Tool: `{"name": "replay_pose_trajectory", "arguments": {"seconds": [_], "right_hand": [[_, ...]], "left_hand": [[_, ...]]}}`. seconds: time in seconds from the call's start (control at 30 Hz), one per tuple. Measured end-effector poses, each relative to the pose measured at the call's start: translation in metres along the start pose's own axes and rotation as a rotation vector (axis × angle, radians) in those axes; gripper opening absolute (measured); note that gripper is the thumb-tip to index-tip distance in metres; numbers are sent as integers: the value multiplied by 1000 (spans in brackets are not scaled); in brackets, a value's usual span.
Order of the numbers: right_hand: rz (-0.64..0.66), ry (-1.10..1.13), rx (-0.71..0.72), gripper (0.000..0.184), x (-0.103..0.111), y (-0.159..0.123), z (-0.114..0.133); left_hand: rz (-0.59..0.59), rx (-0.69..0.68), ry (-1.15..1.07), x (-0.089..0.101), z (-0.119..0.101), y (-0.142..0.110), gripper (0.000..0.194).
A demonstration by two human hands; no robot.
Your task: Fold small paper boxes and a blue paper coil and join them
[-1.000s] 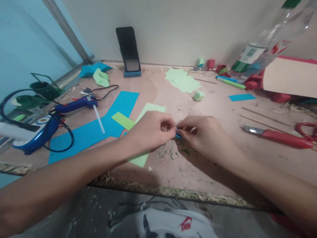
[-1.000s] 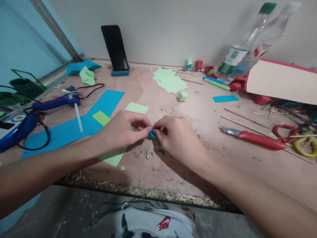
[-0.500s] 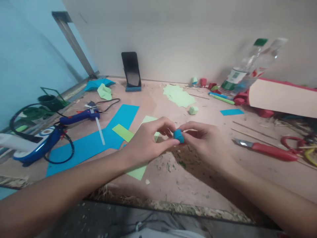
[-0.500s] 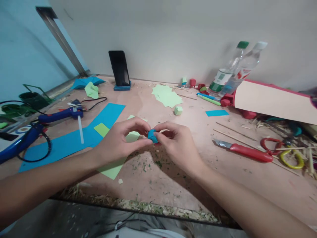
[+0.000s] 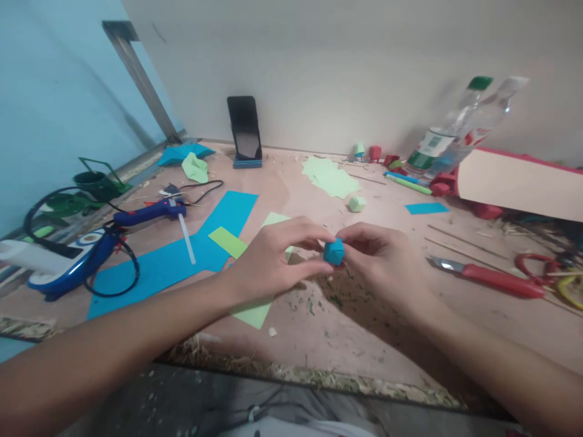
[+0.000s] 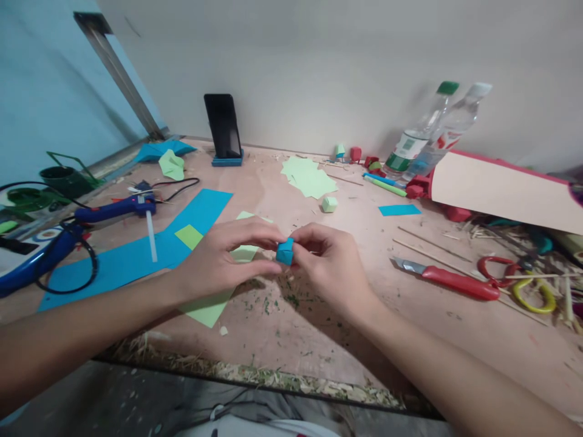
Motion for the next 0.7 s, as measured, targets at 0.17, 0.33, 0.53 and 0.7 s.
{"name": "replay_pose_trajectory", "arguments": {"seconds": [0.17, 0.33, 0.53, 0.7], "right_hand": [[56, 98, -99, 18, -5, 2, -7], [239, 113, -180, 26, -17, 0, -9], [407, 154, -252, 32, -23, -3, -12], [400, 147, -282, 34, -27, -5, -16]], "left_hand": [[-41, -253, 209, 2, -12, -3, 28], [-26, -300, 235, 3, -16, -4, 20], [0, -306, 237, 1, -16, -4, 23], [-3, -332, 269, 0, -19, -5, 28]]}}
Point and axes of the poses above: each hand's wrist, its own y-axis towards the middle knuckle, its own x-axis out of the back of the hand, z = x × y, the point moved 7 cm from there along y, towards the middle knuckle, and after that the axes turned 1 degree about -z, right-handed, at the moved point
